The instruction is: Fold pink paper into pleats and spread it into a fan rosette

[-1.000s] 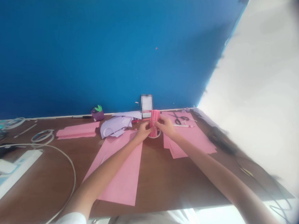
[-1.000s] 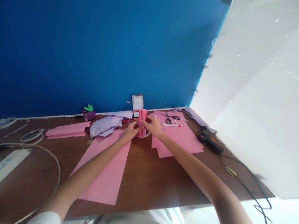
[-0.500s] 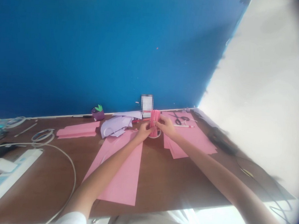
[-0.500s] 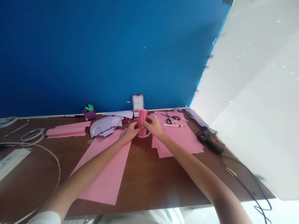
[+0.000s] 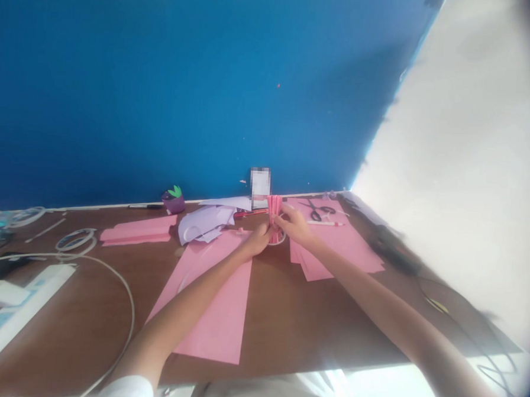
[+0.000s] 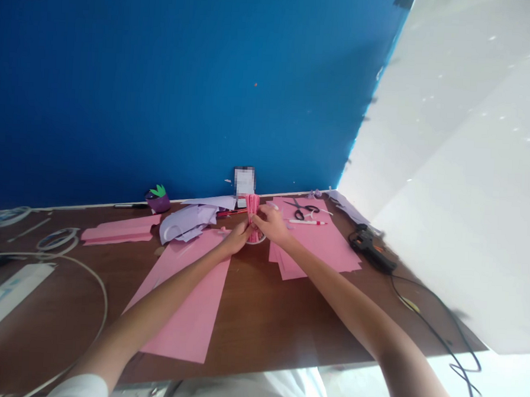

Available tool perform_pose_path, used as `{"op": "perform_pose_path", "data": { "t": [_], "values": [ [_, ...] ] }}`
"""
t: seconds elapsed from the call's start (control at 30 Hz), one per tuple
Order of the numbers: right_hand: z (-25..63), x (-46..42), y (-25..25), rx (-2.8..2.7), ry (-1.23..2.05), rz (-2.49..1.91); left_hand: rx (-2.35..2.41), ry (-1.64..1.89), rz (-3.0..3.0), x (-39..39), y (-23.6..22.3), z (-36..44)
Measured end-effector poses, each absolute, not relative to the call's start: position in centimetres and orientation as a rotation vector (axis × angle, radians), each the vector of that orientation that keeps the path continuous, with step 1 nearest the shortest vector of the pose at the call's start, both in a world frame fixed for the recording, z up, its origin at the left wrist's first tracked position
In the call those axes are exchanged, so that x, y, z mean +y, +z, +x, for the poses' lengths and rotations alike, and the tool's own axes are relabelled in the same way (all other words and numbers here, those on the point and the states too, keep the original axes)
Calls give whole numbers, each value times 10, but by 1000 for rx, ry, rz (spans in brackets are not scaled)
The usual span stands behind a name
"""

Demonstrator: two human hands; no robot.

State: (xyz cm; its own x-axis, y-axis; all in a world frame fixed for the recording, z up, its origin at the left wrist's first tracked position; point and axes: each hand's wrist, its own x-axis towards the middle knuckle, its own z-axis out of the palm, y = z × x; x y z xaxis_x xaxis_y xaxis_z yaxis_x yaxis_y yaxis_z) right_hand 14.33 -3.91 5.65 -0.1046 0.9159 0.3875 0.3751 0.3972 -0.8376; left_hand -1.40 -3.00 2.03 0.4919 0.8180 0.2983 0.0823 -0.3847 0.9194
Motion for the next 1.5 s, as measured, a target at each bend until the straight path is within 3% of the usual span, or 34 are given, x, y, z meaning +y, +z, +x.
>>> {"op": "perform_pose_path", "data": {
  "t": [0.27,0.77,1.07,1.5],
  "values": [
    [144,-37,56,-1754,647,-1143,758,907,1855,-29,15,-14],
    [151,-32,55,-1586,953,-979,640,955,1515,-26,14,-16],
    [159,-27,49,-1487,1094,-811,814,920,1631,-26,15,-16],
    [150,-35,59,-1614,884,-965,795,996,1527,-22,14,-17]
  ]
}}
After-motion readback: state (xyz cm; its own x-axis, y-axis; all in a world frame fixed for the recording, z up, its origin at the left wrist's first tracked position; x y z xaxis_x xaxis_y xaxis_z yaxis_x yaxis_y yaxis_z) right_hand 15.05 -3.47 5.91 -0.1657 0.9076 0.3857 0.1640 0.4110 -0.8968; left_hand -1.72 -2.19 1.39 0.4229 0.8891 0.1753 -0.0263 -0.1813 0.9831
